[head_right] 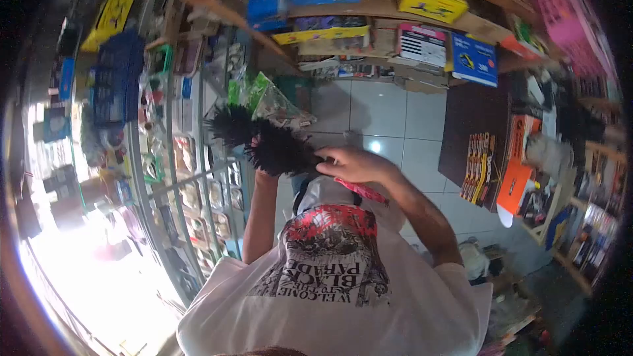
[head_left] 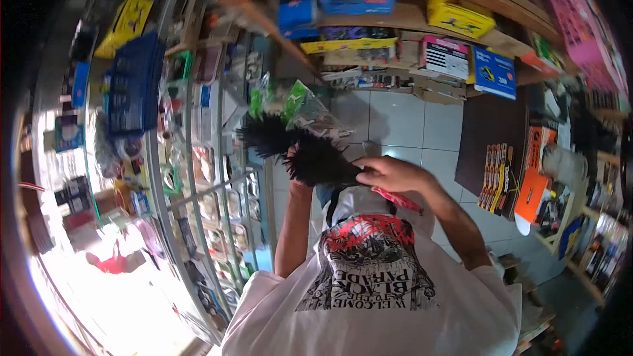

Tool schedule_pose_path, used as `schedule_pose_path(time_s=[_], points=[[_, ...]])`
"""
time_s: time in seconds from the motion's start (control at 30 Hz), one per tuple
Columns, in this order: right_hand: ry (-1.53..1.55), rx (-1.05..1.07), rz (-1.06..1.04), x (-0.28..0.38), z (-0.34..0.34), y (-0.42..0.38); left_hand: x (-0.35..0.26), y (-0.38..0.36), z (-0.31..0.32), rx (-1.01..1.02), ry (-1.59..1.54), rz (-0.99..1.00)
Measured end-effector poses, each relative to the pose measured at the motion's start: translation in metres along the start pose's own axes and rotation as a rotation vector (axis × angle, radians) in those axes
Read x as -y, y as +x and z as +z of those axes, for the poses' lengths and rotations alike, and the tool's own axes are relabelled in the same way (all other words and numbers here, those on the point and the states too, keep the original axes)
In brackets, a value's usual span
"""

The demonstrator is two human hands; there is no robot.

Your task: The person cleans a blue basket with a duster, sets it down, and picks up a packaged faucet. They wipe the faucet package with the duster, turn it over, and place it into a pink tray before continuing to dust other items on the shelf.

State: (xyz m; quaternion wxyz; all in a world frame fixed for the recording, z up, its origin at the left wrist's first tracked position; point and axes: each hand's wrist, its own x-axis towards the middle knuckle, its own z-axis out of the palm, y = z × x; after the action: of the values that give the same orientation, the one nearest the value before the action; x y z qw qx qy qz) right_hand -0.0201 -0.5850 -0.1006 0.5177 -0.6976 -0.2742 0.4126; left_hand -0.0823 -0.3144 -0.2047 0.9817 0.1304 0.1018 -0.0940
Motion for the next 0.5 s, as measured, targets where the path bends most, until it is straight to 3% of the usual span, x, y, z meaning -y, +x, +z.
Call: schedule_pose_path(time_s=[0.03,0.1,0.2,0.27,0.37,0.43,0.5], points=[[-0.041,0.044,-0.028,0.014,-0.017,0.011,-0.003,-0.006,0.023,-0.081,-0.003,0.047],[-0.091,-0.051,0.135,0.005,-0.045,0.038,-0.009,-0.021,0.003,-0.132,-0.003,0.115],[-0.275,-0.321,-0.054,0.028,-0.101,0.096,0.002,-0.054,-0.082,-0.142,0.063,0.222],[-0.505,-0.501,-0.171,0.031,-0.135,0.143,0.009,-0.075,-0.105,-0.129,0.092,0.300],[-0.854,-0.757,-0.259,0.023,-0.184,0.200,0.005,-0.091,-0.084,-0.105,0.146,0.441],[-1.011,-0.860,-0.210,0.034,-0.205,0.220,-0.006,-0.091,-0.061,-0.049,0.061,0.472],[-1.128,-0.789,-0.047,0.021,-0.236,0.237,-0.016,-0.090,-0.033,0.035,-0.161,0.458]])
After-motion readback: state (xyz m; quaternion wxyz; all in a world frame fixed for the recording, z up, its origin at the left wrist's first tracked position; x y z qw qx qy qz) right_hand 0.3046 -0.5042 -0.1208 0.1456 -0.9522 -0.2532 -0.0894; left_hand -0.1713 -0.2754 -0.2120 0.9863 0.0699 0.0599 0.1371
